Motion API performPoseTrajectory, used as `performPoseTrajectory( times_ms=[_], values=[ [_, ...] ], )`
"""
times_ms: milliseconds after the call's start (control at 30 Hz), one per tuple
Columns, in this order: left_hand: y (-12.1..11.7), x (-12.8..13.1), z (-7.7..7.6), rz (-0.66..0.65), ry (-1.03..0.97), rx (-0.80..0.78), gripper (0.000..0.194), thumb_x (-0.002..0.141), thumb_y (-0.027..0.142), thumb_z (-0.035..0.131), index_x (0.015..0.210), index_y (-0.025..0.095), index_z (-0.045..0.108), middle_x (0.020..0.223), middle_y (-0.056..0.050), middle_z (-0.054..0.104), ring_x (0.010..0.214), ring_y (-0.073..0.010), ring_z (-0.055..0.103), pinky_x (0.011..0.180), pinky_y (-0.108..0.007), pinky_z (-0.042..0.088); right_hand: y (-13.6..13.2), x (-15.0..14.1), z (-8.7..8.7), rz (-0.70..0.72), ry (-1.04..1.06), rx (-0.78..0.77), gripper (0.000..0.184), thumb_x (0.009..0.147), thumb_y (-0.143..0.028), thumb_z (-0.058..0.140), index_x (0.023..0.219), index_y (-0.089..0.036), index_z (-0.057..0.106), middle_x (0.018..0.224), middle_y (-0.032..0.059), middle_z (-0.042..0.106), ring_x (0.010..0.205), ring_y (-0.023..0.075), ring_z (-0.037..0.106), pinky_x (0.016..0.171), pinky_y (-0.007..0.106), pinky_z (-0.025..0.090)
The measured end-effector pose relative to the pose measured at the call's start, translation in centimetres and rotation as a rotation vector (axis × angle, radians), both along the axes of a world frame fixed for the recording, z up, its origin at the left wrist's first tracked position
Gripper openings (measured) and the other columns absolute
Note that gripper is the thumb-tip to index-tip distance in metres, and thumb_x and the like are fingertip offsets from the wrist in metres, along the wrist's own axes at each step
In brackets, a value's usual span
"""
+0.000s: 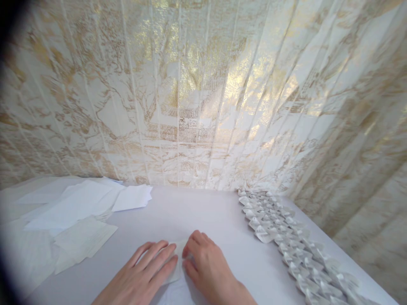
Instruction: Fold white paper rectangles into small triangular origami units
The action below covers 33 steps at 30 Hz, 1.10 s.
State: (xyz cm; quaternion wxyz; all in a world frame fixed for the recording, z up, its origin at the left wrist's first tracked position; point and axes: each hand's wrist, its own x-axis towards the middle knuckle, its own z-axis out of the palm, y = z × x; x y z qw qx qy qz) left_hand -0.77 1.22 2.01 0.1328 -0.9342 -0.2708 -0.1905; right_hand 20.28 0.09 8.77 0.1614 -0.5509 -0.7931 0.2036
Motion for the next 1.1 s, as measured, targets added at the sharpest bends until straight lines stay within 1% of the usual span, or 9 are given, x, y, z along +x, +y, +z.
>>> performPoseTrajectory(
  times_ms=[167,267,367,433,533,667,733,900,1100],
  values=[
    [0.4,0.0,1.0,-0.029,0.007,-0.021,0.023,0.096,0.025,0.051,0.115,0.019,0.062,0.131,-0.010,0.061,0.124,-0.0298,0.048,0.103,-0.044,0.035,-0.2,-0.6,-0.6,0.001,0.041,0.017,0.028,0.072,-0.002,0.059,0.093,-0.020,0.065,0.106,0.0062,0.061,0.099,0.0222,0.056,0.093,0.032,0.042],
    [0.4,0.3,1.5,-0.065,-0.007,-0.094,0.014,0.095,0.023,0.056,0.106,0.020,0.063,0.123,-0.007,0.063,0.120,-0.0273,0.049,0.100,-0.042,0.035,-0.3,-0.7,-0.4,0.030,0.061,-0.006,0.028,0.071,-0.003,0.062,0.093,-0.019,0.066,0.109,0.0066,0.061,0.103,0.0225,0.055,0.094,0.031,0.042],
    [0.3,0.4,2.2,-0.056,-0.034,-0.209,0.004,0.089,0.020,0.064,0.092,0.022,0.064,0.103,-0.001,0.065,0.101,-0.0235,0.056,0.086,-0.036,0.040,-0.3,-0.6,-0.1,0.047,0.081,-0.024,0.027,0.070,-0.001,0.063,0.090,-0.019,0.067,0.110,0.0065,0.061,0.103,0.0224,0.055,0.094,0.031,0.042],
    [0.3,0.4,2.6,-0.049,-0.066,-0.307,0.007,0.086,0.017,0.066,0.085,0.023,0.063,0.094,0.001,0.063,0.088,-0.0202,0.056,0.076,-0.032,0.040,-0.3,-0.5,-0.1,0.050,0.106,-0.028,0.027,0.069,0.000,0.062,0.087,-0.020,0.068,0.110,0.0064,0.062,0.104,0.0224,0.056,0.094,0.031,0.043],
    [0.2,0.3,3.2,-0.034,-0.176,-0.457,0.013,0.090,0.013,0.059,0.081,0.022,0.061,0.090,0.003,0.062,0.084,-0.0169,0.056,0.075,-0.029,0.039,-0.2,-0.4,-0.4,0.103,0.181,-0.033,0.031,0.068,0.005,0.058,0.084,-0.020,0.068,0.110,0.0058,0.063,0.104,0.0212,0.057,0.095,0.031,0.042],
    [0.4,0.6,3.9,0.098,-0.282,-0.575,0.014,0.091,0.013,0.057,0.079,0.020,0.058,0.085,0.003,0.061,0.080,-0.0159,0.056,0.073,-0.028,0.039,-0.2,-0.4,-0.6,0.139,0.266,-0.030,0.040,0.065,0.007,0.050,0.090,-0.020,0.066,0.102,0.0042,0.065,0.100,0.0189,0.059,0.090,0.027,0.044],
    [0.5,0.8,4.2,0.156,-0.266,-0.578,0.013,0.090,0.014,0.058,0.078,0.020,0.056,0.083,0.003,0.060,0.079,-0.0166,0.055,0.071,-0.029,0.038,-0.2,-0.4,-0.5,0.092,0.287,-0.056,0.043,0.064,0.006,0.049,0.096,-0.019,0.064,0.097,0.0036,0.066,0.094,0.0183,0.061,0.086,0.026,0.045],
    [0.4,1.6,4.6,0.250,-0.190,-0.516,0.014,0.086,0.010,0.054,0.075,0.020,0.052,0.079,0.002,0.058,0.077,-0.0188,0.054,0.071,-0.032,0.036,-0.1,-0.3,-0.5,0.027,0.359,-0.086,0.034,0.074,0.000,0.048,0.101,-0.017,0.062,0.093,0.0041,0.068,0.087,0.0171,0.063,0.082,0.025,0.047],
    [-0.1,1.8,4.5,0.275,-0.185,-0.485,0.016,0.083,0.006,0.050,0.077,0.021,0.049,0.082,0.001,0.057,0.079,-0.0204,0.054,0.071,-0.034,0.036,-0.3,-0.8,-1.0,0.101,0.287,-0.002,0.042,0.065,0.000,0.051,0.102,-0.018,0.060,0.101,0.0053,0.062,0.097,0.0193,0.056,0.088,0.028,0.043]
  ],
)
